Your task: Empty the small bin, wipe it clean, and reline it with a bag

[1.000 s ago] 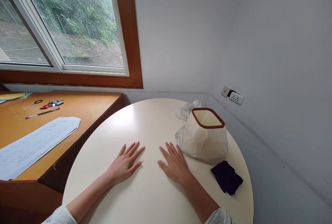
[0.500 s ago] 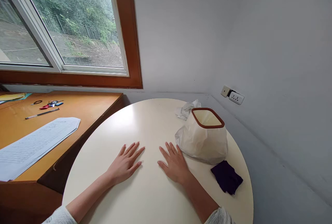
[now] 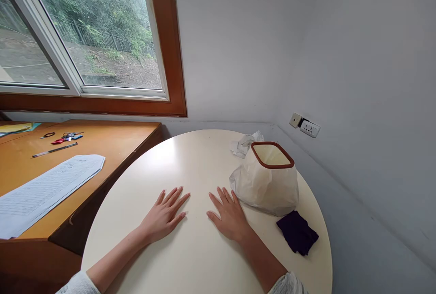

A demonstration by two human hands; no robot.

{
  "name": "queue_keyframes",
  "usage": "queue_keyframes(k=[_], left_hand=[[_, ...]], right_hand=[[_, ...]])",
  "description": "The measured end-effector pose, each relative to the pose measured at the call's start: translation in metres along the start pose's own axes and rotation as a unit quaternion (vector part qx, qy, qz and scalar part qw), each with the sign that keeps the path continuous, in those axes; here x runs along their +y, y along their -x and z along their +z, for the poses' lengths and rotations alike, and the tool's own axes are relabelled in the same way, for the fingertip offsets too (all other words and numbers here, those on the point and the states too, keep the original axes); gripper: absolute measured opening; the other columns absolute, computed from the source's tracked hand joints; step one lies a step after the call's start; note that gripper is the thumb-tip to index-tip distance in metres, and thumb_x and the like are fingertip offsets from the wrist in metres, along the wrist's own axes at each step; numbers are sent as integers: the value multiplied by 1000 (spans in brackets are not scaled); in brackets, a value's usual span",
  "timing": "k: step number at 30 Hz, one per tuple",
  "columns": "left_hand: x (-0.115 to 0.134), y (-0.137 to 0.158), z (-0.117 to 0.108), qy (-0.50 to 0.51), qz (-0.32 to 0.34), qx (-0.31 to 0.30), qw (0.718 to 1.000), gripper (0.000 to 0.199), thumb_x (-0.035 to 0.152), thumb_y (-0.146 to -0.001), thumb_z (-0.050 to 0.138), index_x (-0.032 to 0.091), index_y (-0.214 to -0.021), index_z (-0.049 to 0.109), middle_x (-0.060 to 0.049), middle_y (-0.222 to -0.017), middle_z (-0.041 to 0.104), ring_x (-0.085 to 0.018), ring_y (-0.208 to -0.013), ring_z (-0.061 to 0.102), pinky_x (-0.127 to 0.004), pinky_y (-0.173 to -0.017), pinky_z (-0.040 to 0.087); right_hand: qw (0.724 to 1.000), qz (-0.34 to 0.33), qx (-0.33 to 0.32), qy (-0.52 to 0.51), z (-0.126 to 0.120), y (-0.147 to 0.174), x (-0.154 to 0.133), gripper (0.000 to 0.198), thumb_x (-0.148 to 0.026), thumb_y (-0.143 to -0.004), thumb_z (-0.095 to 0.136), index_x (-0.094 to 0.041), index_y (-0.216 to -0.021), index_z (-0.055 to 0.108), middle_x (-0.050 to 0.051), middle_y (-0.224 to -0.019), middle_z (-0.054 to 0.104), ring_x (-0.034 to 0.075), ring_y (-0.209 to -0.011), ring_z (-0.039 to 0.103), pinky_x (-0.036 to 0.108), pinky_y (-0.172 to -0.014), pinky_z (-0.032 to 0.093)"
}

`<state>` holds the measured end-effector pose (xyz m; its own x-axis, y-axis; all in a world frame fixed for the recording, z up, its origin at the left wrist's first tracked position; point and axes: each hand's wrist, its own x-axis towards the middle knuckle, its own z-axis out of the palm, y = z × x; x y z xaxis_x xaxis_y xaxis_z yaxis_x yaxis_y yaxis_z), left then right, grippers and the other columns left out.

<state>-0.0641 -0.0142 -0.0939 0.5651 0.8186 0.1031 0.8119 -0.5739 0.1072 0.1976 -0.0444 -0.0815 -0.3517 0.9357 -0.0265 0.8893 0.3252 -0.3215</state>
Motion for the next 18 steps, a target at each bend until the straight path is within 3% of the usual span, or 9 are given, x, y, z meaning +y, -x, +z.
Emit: queue_keyframes(k=[4, 8, 10, 13, 16, 18], left_hand=[[-1, 0, 1, 2, 3, 4, 1000, 56, 52, -88, 29, 36, -139, 13, -3, -148, 16, -28, -135, 18, -54, -107, 10], [-2, 1, 3, 3, 10, 23, 1000, 54, 50, -88, 31, 34, -139, 19, -4, -147, 20, -28, -134, 22, -53, -107, 13], [-2, 2, 2, 3, 13, 32, 999, 53, 49, -88, 32, 34, -138, 23, -4, -146, 23, -28, -133, 24, -53, -106, 15], [1, 2, -2, 12, 10, 41, 999, 49, 45, -89, 33, 32, -135, 30, -5, -143, 31, -28, -131, 28, -54, -105, 20], [5, 2, -7, 43, 4, 71, 997, 38, 35, -90, 33, 26, -126, 42, -8, -131, 47, -24, -124, 40, -49, -104, 25], [7, 3, -9, 65, -9, 110, 992, 30, 29, -89, 34, 22, -114, 49, -8, -120, 54, -21, -114, 48, -44, -102, 31]], right_hand=[[999, -16, 44, -26, 4, 0, 1, 52, -50, -89, 25, -29, -137, 30, 3, -147, 22, 20, -136, 14, 44, -109, 7], [976, -29, 171, -131, 2, -3, 3, 40, -38, -90, 33, -21, -120, 52, 9, -122, 55, 20, -115, 48, 41, -101, 29], [939, -19, 252, -232, -8, -3, 5, 34, -36, -90, 35, -20, -111, 56, 7, -98, 65, 18, -92, 58, 36, -87, 42], [852, 7, 365, -375, -34, 0, 9, 35, -37, -90, 36, -20, -118, 47, 0, -69, 60, 14, -66, 56, 31, -70, 47], [784, 28, 456, -419, -65, 7, 14, 41, -37, -90, 35, -19, -127, 39, -3, -60, 54, 12, -56, 49, 28, -60, 44], [768, 36, 491, -410, -82, 13, 18, 43, -38, -90, 36, -19, -129, 38, -4, -59, 52, 11, -54, 46, 27, -57, 41]])
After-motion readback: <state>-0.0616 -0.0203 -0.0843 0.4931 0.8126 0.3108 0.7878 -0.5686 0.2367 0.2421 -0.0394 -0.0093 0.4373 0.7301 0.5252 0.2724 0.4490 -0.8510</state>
